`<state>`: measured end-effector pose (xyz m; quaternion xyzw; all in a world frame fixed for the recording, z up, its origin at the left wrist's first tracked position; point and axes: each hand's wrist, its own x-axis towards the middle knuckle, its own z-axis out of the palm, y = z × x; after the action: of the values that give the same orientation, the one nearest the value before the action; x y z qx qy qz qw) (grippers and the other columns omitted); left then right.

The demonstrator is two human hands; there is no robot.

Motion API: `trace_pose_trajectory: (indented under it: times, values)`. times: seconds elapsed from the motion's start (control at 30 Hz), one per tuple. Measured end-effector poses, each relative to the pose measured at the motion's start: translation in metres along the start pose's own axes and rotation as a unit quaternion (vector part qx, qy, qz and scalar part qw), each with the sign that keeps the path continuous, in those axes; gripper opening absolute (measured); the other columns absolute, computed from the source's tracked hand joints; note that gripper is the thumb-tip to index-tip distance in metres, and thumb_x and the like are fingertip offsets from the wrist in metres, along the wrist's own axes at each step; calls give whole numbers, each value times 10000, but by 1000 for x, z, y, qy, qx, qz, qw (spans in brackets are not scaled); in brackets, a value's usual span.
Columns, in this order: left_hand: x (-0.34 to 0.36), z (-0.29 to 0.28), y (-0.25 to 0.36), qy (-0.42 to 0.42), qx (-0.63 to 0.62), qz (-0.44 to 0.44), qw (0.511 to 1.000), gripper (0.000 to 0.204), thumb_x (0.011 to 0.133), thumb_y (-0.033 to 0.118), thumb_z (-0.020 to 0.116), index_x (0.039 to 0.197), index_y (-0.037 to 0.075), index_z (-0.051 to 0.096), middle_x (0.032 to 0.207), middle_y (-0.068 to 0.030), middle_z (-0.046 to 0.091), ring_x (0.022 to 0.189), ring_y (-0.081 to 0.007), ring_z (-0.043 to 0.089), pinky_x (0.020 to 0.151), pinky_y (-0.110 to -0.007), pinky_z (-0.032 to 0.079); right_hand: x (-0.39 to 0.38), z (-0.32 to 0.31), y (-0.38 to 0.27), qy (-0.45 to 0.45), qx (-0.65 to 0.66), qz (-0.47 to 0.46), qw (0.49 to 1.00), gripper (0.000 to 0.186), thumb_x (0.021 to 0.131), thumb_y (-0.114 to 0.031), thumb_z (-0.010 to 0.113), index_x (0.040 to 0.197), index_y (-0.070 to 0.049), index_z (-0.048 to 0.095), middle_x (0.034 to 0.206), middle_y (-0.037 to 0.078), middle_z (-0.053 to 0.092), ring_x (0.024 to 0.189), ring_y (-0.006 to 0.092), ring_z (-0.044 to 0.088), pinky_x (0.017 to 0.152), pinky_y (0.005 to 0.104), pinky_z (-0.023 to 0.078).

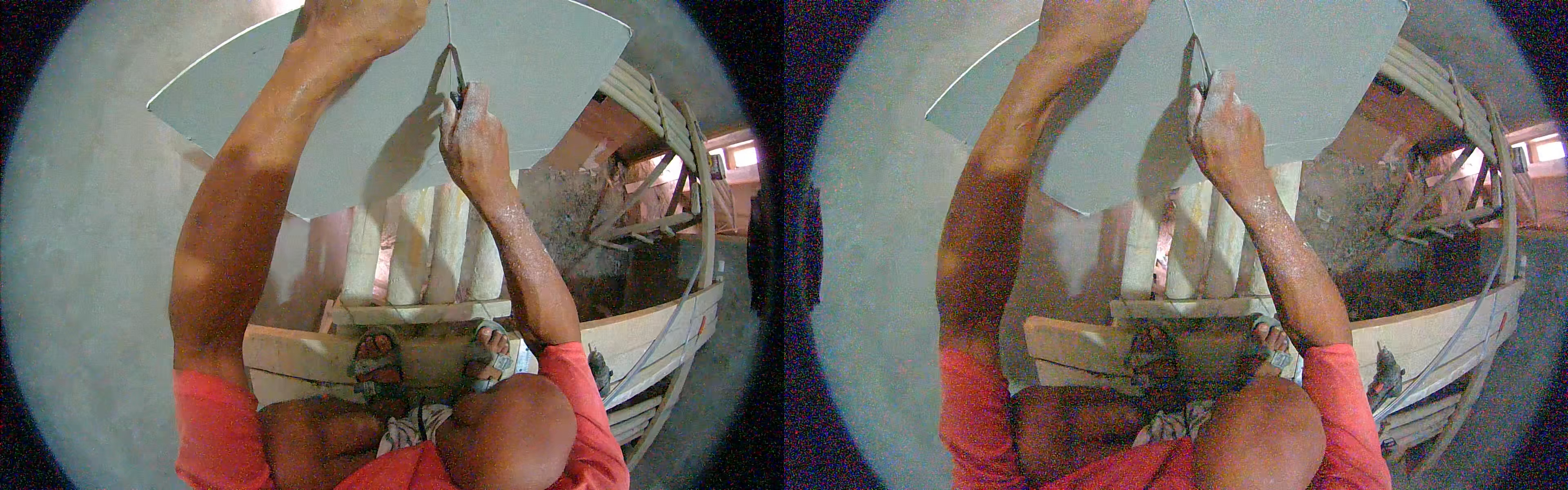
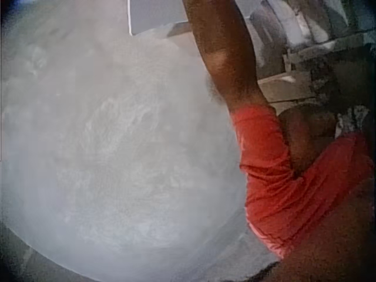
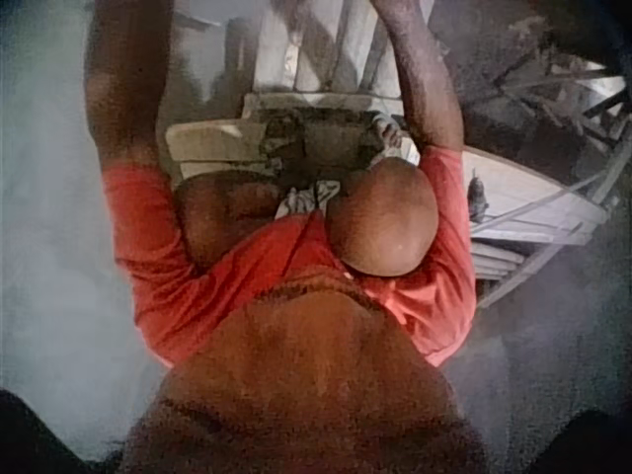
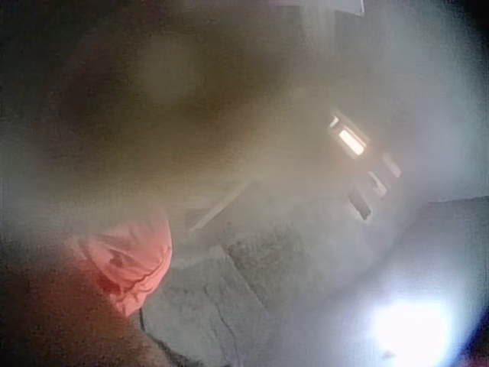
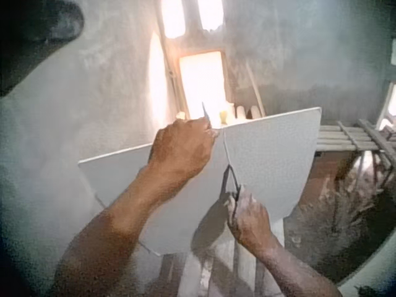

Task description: The person measures a piece of drywall, marks it using a straightedge and a utility knife, and then scores and snaps the board along the line.

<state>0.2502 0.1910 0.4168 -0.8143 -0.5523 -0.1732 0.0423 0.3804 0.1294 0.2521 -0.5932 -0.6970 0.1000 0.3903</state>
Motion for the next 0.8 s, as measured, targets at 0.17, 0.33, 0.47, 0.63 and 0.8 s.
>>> trace_pose_trajectory:
  times: [0.17, 0.33, 0.47, 0.63, 0.8]
  values:
    - [-1, 4, 2, 37, -5, -3, 999, 343, 957, 280, 509, 968, -30, 657, 883, -250, 675, 866, -401, 669, 805, -490, 521, -8, 7, 11, -6, -12, 0, 1000, 278, 971, -217, 513, 1062, 24, 406, 680, 257, 619, 604, 457, 623, 517, 536, 487]
    - [6, 11, -5, 27, 18, -2, 999, 345, 957, 280, 509, 959, -29, 661, 892, -243, 678, 865, -396, 669, 797, -485, 522, -10, 8, 7, -16, -4, 16, 1000, 264, 973, -207, 501, 1067, 22, 407, 697, 273, 615, 636, 467, 623, 541, 543, 487]
    - [0, 6, 1, 39, 21, 10, 999, 352, 963, 284, 501, 953, -29, 663, 884, -236, 680, 851, -386, 670, 793, -477, 524, -19, 8, 13, -51, 6, 58, 997, 231, 971, -189, 495, 1065, 0, 403, 724, 285, 613, 677, 486, 621, 574, 552, 480]
    - [5, 10, -3, 38, 11, -1, 999, 357, 972, 288, 491, 937, -24, 661, 875, -222, 684, 831, -373, 672, 788, -477, 524, -26, 14, 17, -44, 1, 51, 998, 235, 972, -196, 495, 1066, -3, 399, 695, 279, 600, 656, 487, 616, 562, 554, 476]
    - [7, 12, -4, 35, 30, -18, 999, 359, 977, 292, 486, 930, -16, 664, 870, -212, 687, 820, -366, 673, 785, -484, 522, -41, 21, 25, -80, -11, 70, 994, 239, 971, -196, 496, 1064, -5, 389, 700, 283, 601, 658, 491, 613, 571, 557, 480]
